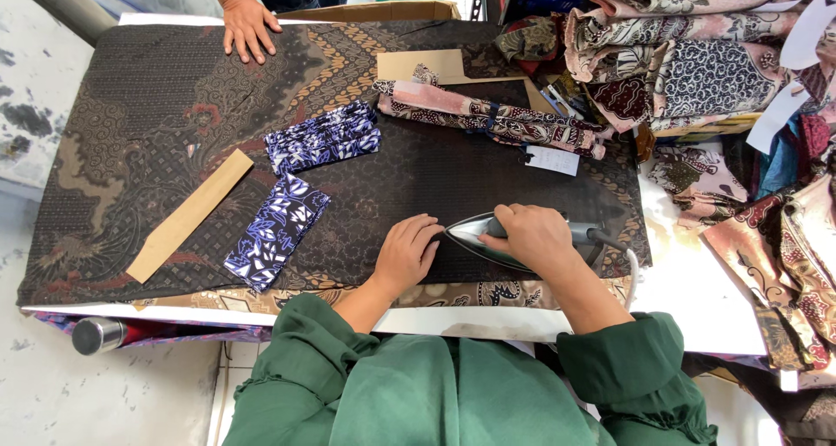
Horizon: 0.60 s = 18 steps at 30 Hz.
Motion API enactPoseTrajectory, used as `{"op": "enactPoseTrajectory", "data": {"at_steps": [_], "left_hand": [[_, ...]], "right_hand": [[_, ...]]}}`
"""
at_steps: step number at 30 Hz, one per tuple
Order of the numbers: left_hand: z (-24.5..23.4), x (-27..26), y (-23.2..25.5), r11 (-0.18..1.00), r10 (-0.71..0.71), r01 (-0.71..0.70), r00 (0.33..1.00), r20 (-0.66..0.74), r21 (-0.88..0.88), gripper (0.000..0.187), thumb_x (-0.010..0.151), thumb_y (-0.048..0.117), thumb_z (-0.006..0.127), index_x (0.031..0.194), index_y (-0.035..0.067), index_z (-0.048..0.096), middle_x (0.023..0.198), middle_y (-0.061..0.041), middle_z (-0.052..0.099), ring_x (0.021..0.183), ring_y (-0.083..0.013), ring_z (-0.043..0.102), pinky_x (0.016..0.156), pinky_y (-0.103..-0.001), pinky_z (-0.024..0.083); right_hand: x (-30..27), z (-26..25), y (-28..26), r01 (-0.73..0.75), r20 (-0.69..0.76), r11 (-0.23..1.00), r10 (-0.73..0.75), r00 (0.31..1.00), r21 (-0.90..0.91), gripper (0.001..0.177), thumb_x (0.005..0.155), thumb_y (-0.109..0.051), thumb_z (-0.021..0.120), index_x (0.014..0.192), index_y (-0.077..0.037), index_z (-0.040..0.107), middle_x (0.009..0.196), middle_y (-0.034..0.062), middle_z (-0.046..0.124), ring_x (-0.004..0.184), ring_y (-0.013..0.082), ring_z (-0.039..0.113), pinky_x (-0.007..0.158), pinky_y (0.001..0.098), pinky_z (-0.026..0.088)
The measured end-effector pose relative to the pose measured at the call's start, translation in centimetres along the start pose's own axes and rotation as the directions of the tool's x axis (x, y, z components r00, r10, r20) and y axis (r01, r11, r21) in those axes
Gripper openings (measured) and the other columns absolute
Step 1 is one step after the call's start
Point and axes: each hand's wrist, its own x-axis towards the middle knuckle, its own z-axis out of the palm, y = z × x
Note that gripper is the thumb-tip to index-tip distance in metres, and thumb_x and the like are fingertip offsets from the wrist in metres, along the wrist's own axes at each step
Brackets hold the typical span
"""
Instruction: The person irons small patterned fabric pieces on a worktable using a handheld iron and a cardboard template. They repeatedly place the template on each piece, press with the iron, remove the template, and set the finished piece aside. The process is repeated for multiple pieces throughout the clip.
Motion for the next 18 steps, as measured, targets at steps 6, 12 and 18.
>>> {"op": "enactPoseTrajectory", "data": {"at_steps": [6, 12, 18], "left_hand": [[-0.2, -0.4, 0.2, 0.986, 0.168, -0.169, 0.981, 0.1, 0.003, 0.039, 0.085, 0.013, 0.072, 0.122, 0.007, 0.062, 0.134, -0.012, 0.065, 0.133, -0.0331, 0.056, 0.109, -0.048, 0.044], [0.7, -0.8, 0.1, 0.965, 0.242, -0.259, 0.939, 0.246, 0.038, 0.04, 0.089, 0.019, 0.071, 0.127, 0.009, 0.063, 0.133, -0.003, 0.066, 0.134, -0.0279, 0.056, 0.116, -0.05, 0.039], [1.1, -1.0, -0.4, 0.967, 0.237, -0.252, 0.939, 0.249, 0.031, 0.039, 0.09, 0.02, 0.07, 0.127, 0.01, 0.063, 0.133, -0.004, 0.066, 0.131, -0.0287, 0.056, 0.115, -0.049, 0.04]], "right_hand": [[-0.5, 0.2, 0.1, -0.032, -0.042, 0.999, 0.032, 0.999, 0.0, 0.046, 0.074, -0.052, 0.081, 0.078, -0.009, 0.064, 0.071, 0.0084, 0.069, 0.064, 0.0278, 0.07, 0.054, 0.0401, 0.055], [-0.7, -0.6, 2.3, -0.272, 0.012, 0.955, 0.275, 0.961, -0.119, 0.051, 0.08, -0.062, 0.077, 0.08, -0.012, 0.067, 0.075, 0.0076, 0.071, 0.067, 0.0273, 0.071, 0.057, 0.0417, 0.056], [-3.8, -2.0, 9.6, -0.643, -0.132, 0.748, 0.663, 0.737, 0.164, 0.044, 0.085, -0.057, 0.08, 0.093, -0.015, 0.075, 0.084, 0.0057, 0.074, 0.076, 0.0264, 0.07, 0.066, 0.0384, 0.052]]}}
